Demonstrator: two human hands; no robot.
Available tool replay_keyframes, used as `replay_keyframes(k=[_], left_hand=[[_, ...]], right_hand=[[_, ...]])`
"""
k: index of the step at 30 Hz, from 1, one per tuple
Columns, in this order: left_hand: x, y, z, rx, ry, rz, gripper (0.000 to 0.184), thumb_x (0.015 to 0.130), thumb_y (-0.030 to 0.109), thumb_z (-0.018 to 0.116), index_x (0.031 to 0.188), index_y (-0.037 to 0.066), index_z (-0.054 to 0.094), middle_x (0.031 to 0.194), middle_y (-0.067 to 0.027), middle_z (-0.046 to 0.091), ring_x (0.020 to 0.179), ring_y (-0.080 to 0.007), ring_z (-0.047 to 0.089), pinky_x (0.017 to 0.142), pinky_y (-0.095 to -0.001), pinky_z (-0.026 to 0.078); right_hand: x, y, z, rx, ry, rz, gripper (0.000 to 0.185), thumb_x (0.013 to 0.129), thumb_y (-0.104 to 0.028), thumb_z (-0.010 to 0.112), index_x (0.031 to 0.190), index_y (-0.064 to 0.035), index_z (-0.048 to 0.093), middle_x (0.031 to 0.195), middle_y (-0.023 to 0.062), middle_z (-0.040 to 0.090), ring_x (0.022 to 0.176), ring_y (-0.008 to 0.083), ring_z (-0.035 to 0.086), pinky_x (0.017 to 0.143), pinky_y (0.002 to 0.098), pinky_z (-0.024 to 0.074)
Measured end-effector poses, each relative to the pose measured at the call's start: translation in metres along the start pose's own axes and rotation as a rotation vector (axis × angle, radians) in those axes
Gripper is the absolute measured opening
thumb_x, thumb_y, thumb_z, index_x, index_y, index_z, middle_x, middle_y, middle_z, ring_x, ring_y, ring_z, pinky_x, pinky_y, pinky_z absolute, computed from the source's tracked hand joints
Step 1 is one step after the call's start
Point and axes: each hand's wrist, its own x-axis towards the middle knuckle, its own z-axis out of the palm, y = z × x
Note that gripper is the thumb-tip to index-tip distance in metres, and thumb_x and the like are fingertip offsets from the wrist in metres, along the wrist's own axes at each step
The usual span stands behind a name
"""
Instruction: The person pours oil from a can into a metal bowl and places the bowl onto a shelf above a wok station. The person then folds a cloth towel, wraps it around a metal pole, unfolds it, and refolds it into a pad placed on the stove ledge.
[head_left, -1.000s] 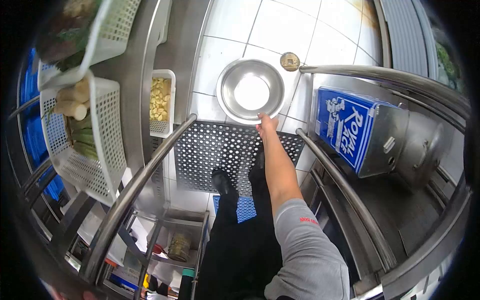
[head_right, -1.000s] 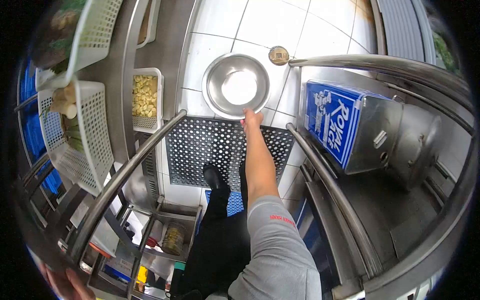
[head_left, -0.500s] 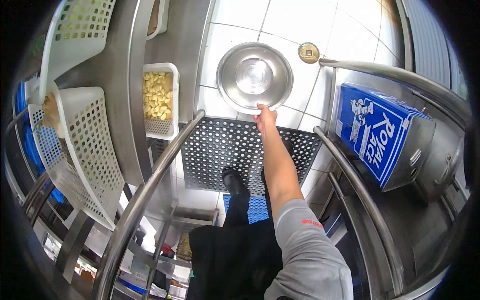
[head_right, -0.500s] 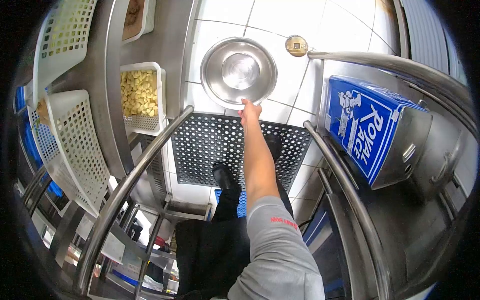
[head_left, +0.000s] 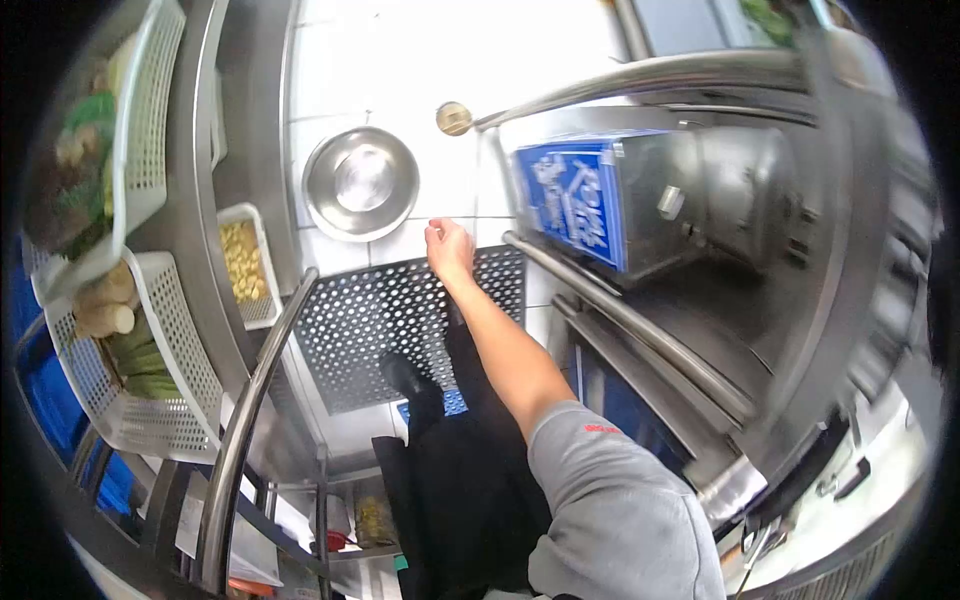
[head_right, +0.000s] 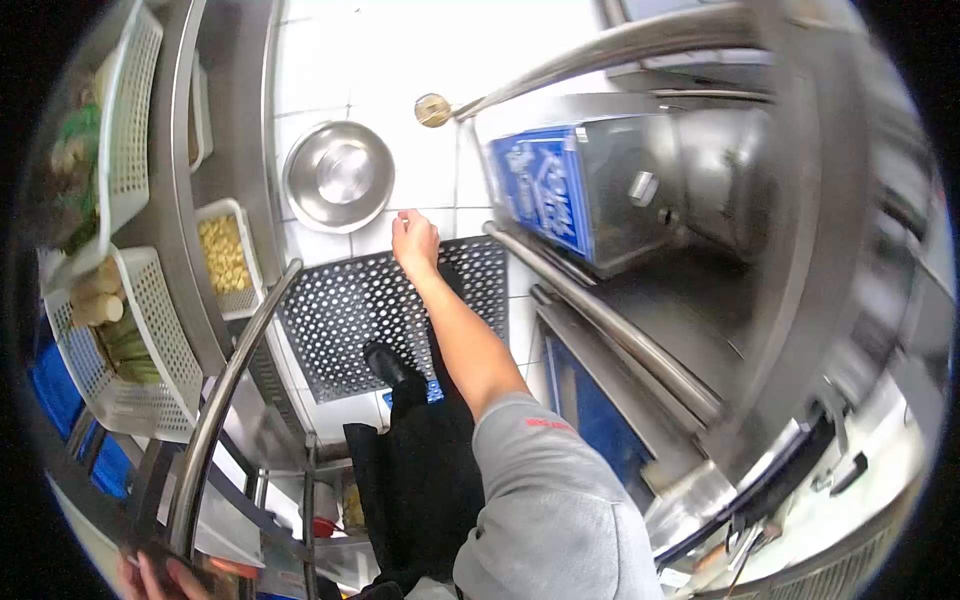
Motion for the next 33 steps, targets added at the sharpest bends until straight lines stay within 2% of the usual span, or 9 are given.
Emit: replay_keyframes(k=[1,3,5,9,15,17,22,28,33], left_hand=[[0.008,0.001,-0.007,0.05,-0.087,0.152,0.027,0.083,-0.003,0.072,0.11,-0.003,0.071,0.118,-0.0244,0.061,0.094,-0.0316,0.064,0.074,-0.0369,0.055],[0.018,0.022,-0.009,-0.107,-0.112,-0.161,0.034,0.082,-0.001,0.075,0.115,-0.005,0.067,0.117,-0.0222,0.064,0.094,-0.0312,0.066,0.078,-0.0394,0.057],[-0.026,0.003,-0.022,-0.135,-0.293,-0.323,0.043,0.092,-0.008,0.059,0.134,-0.001,0.058,0.145,-0.0222,0.043,0.136,-0.0375,0.045,0.112,-0.0473,0.039],[-0.022,0.008,-0.016,-0.151,-0.244,-0.314,0.039,0.09,-0.008,0.061,0.128,0.0,0.065,0.143,-0.0186,0.048,0.132,-0.0351,0.048,0.109,-0.0442,0.04],[-0.021,0.009,-0.015,-0.204,-0.207,-0.303,0.042,0.085,-0.013,0.059,0.125,0.0,0.066,0.141,-0.0202,0.047,0.131,-0.0348,0.048,0.108,-0.0425,0.044],[-0.019,0.009,-0.013,-0.192,-0.203,-0.285,0.042,0.082,-0.016,0.059,0.121,-0.002,0.067,0.14,-0.0223,0.045,0.129,-0.0357,0.047,0.107,-0.0417,0.044],[-0.017,0.01,-0.011,-0.23,-0.169,-0.281,0.044,0.083,-0.015,0.058,0.123,0.0,0.067,0.14,-0.0189,0.048,0.129,-0.0343,0.05,0.108,-0.0438,0.043],[-0.01,0.012,-0.011,-0.192,-0.168,-0.271,0.044,0.079,-0.017,0.061,0.118,0.001,0.069,0.136,-0.0188,0.052,0.121,-0.0336,0.051,0.1,-0.041,0.047],[-0.003,0.017,-0.009,-0.16,-0.139,-0.265,0.046,0.075,-0.018,0.061,0.115,0.002,0.071,0.135,-0.0184,0.053,0.114,-0.0324,0.053,0.094,-0.0394,0.048]], right_hand=[[0.0,-0.033,-0.035,-0.026,0.092,-0.029,0.027,0.089,-0.025,0.065,0.103,-0.003,0.073,0.08,0.0167,0.072,0.069,0.0331,0.068,0.07,0.0438,0.0544],[0.015,-0.055,-0.104,0.028,0.359,-0.219,0.019,0.088,-0.017,0.063,0.095,-0.0022,0.072,0.077,0.0171,0.07,0.069,0.0324,0.069,0.067,0.0421,0.0532],[0.035,-0.081,-0.164,-0.02,0.575,-0.372,0.017,0.087,-0.012,0.061,0.097,-0.0026,0.072,0.088,0.0172,0.071,0.082,0.0317,0.069,0.076,0.0421,0.0532],[0.084,-0.07,-0.269,-0.404,0.783,-0.343,0.022,0.083,-0.008,0.058,0.101,-0.0003,0.068,0.099,0.0221,0.062,0.1,0.0387,0.058,0.089,0.0501,0.0449],[0.107,-0.037,-0.351,-0.335,0.619,0.623,0.078,0.081,-0.043,0.073,0.131,0.0112,0.05,0.136,0.0335,0.051,0.13,0.0495,0.047,0.11,0.0522,0.0404],[0.153,0.042,-0.365,-0.048,0.668,0.565,0.074,0.07,-0.037,0.089,0.123,0.0082,0.063,0.122,0.028,0.066,0.111,0.0386,0.066,0.094,0.0419,0.0518],[0.149,0.037,-0.379,0.335,0.546,0.574,0.05,0.078,-0.033,0.085,0.105,0.0053,0.068,0.096,0.0181,0.072,0.079,0.0281,0.072,0.063,0.042,0.0568],[0.16,0.015,-0.357,0.315,0.404,0.649,0.014,0.093,-0.021,0.06,0.089,-0.0075,0.062,0.069,0.0059,0.057,0.051,0.0158,0.05,0.043,0.0308,0.0419],[0.166,0.012,-0.356,0.48,0.463,0.746,0.018,0.088,-0.011,0.042,0.086,-0.0067,0.06,0.065,0.0038,0.052,0.044,0.015,0.042,0.038,0.0267,0.0332]])
